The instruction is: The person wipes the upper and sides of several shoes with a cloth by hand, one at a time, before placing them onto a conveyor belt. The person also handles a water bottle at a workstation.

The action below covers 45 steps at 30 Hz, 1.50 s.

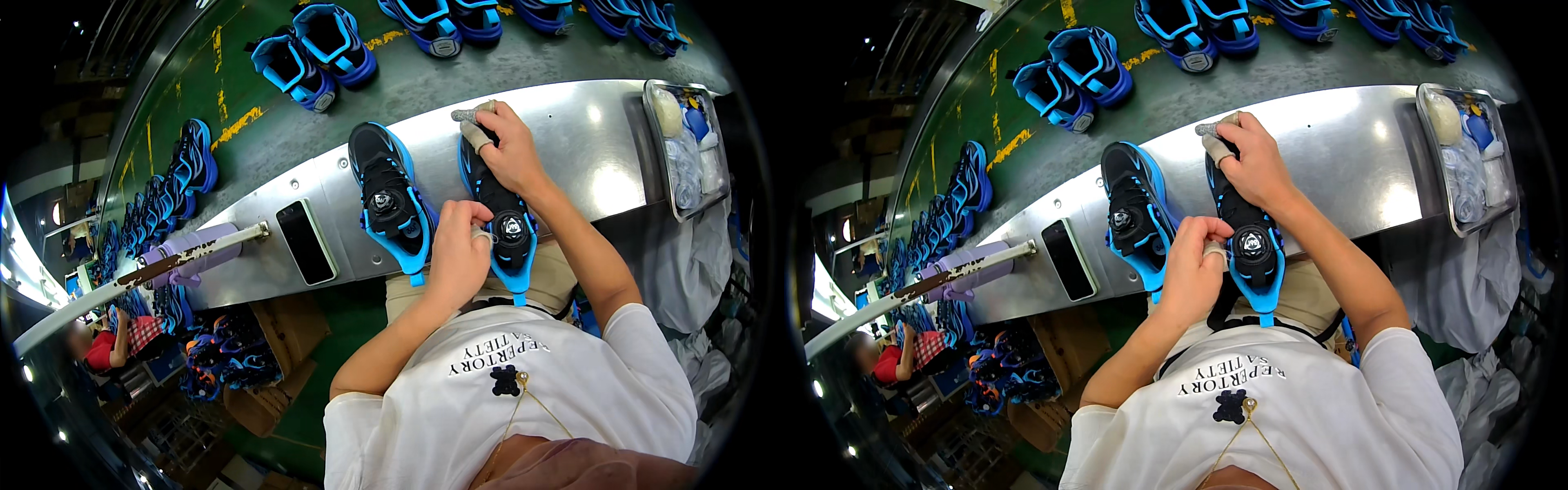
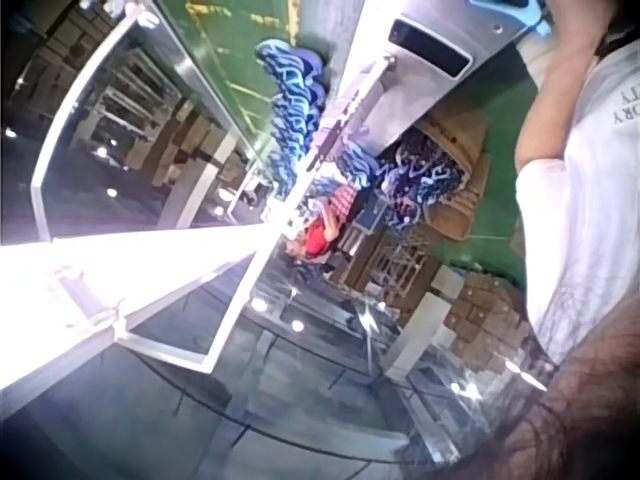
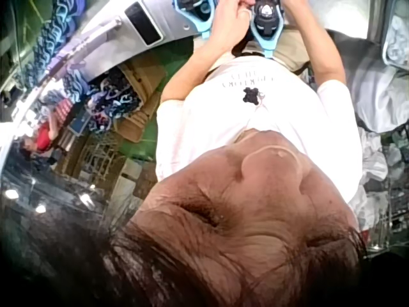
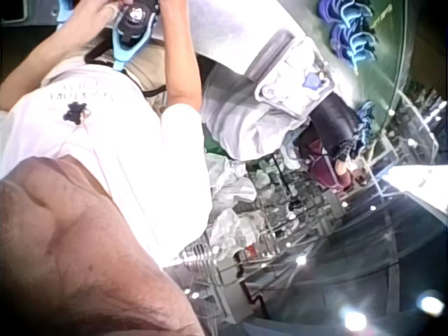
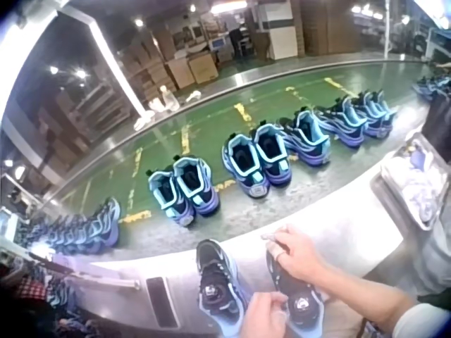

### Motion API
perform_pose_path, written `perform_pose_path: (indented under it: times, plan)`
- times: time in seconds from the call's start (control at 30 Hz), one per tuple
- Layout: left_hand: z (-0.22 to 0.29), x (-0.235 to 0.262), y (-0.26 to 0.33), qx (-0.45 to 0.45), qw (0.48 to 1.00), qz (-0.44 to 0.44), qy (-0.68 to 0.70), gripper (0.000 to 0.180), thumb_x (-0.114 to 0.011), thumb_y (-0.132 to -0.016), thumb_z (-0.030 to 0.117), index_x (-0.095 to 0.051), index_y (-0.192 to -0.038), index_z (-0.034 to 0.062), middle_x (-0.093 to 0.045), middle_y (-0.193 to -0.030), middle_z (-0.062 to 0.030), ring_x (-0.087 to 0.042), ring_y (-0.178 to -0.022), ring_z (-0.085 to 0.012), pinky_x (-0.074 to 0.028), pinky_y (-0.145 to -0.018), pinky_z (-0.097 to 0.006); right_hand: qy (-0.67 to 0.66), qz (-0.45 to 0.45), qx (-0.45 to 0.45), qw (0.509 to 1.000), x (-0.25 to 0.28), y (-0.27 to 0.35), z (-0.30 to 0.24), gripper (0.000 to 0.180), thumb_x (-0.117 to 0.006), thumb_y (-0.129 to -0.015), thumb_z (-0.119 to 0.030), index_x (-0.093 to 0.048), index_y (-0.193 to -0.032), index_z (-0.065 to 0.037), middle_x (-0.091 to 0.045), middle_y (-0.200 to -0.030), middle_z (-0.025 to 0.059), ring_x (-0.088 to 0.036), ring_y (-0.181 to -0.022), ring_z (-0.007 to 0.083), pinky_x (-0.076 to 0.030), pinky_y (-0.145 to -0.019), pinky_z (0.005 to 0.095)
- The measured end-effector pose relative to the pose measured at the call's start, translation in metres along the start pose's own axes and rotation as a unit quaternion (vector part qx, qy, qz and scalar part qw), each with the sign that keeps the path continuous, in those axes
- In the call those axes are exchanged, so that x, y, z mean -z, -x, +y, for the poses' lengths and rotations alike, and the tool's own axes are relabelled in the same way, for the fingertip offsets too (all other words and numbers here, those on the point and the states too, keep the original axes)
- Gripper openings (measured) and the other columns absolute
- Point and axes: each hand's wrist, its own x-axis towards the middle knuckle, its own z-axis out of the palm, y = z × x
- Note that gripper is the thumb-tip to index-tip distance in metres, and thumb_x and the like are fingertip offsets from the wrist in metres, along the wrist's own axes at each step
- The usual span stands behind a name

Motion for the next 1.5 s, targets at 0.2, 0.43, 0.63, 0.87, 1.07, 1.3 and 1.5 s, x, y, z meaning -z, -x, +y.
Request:
perform_pose_path:
  times: [0.2,0.43,0.63,0.87,1.07,1.3,1.5]
  plan:
    - [-0.017,-0.006,-0.002,0.309,0.802,-0.066,0.506,0.02,-0.041,-0.08,-0.004,-0.053,-0.092,0.0063,-0.051,-0.086,-0.0018,-0.05,-0.078,-0.0136,-0.043,-0.071,-0.027,0.025,-0.008,-0.043,0.999,0.001,0.002,0.012,0.02,-0.064,-0.083,-0.011,-0.065,-0.1,0.0,-0.054,-0.089,0.0098,-0.055,-0.083,0.0219,-0.043,-0.074,0.0297]
    - [-0.006,0.017,0.023,0.223,0.872,0.044,0.433,0.017,-0.047,-0.093,0.008,-0.055,-0.105,-0.0007,-0.058,-0.089,-0.0096,-0.056,-0.072,-0.015,-0.047,-0.065,-0.027,0.029,0.082,-0.064,0.994,0.007,-0.008,0.041,0.023,-0.065,-0.084,-0.019,-0.065,-0.098,0.0,-0.055,-0.087,0.0124,-0.055,-0.08,0.0257,-0.044,-0.072,0.0331]
    - [0.031,0.033,0.019,0.394,0.772,-0.105,0.488,0.031,-0.05,-0.097,0.021,-0.056,-0.109,-0.0062,-0.061,-0.094,-0.0134,-0.059,-0.069,-0.0167,-0.051,-0.058,-0.029,-0.118,-0.025,-0.15,0.981,0.051,-0.009,0.013,0.022,-0.061,-0.09,-0.02,-0.064,-0.099,-0.001,-0.059,-0.087,0.005,-0.054,-0.084,0.0146,-0.044,-0.075,0.0271]
    - [0.019,-0.002,0.016,0.363,0.79,-0.113,0.48,0.03,-0.052,-0.096,0.02,-0.057,-0.112,-0.0042,-0.061,-0.093,-0.0103,-0.061,-0.063,-0.0149,-0.05,-0.054,-0.026,-0.009,-0.347,-0.017,0.938,0.085,0.011,-0.013,0.024,-0.06,-0.092,-0.025,-0.065,-0.103,-0.004,-0.049,-0.088,0.006,-0.047,-0.082,0.0172,-0.039,-0.075,0.0298]
    - [0.032,-0.019,0.025,0.108,0.973,0.01,0.204,0.026,-0.051,-0.096,0.017,-0.057,-0.111,-0.0041,-0.063,-0.105,-0.0151,-0.06,-0.053,-0.0141,-0.048,-0.045,-0.025,-0.051,-0.287,-0.058,0.955,0.073,0.021,-0.003,0.023,-0.06,-0.091,-0.024,-0.065,-0.103,-0.005,-0.042,-0.085,0.0056,-0.044,-0.081,0.0177,-0.037,-0.073,0.0297]
    - [0.036,0.009,0.004,0.373,0.767,-0.119,0.507,0.027,-0.053,-0.096,0.02,-0.059,-0.107,-0.0036,-0.063,-0.103,-0.012,-0.067,-0.085,-0.0227,-0.05,-0.053,-0.026,-0.095,-0.353,-0.066,0.929,0.093,0.007,-0.009,0.024,-0.064,-0.088,-0.023,-0.067,-0.107,-0.009,-0.044,-0.087,0.0037,-0.045,-0.082,0.015,-0.037,-0.072,0.0279]
    - [0.027,-0.005,0.007,0.353,0.789,-0.143,0.481,0.028,-0.052,-0.096,0.021,-0.058,-0.108,-0.0034,-0.065,-0.099,-0.0179,-0.066,-0.08,-0.0208,-0.05,-0.057,-0.028,-0.033,-0.42,0.023,0.907,0.105,0.008,-0.038,0.033,-0.074,-0.075,-0.021,-0.064,-0.103,-0.006,-0.046,-0.082,0.0061,-0.048,-0.079,0.0204,-0.039,-0.069,0.0309]
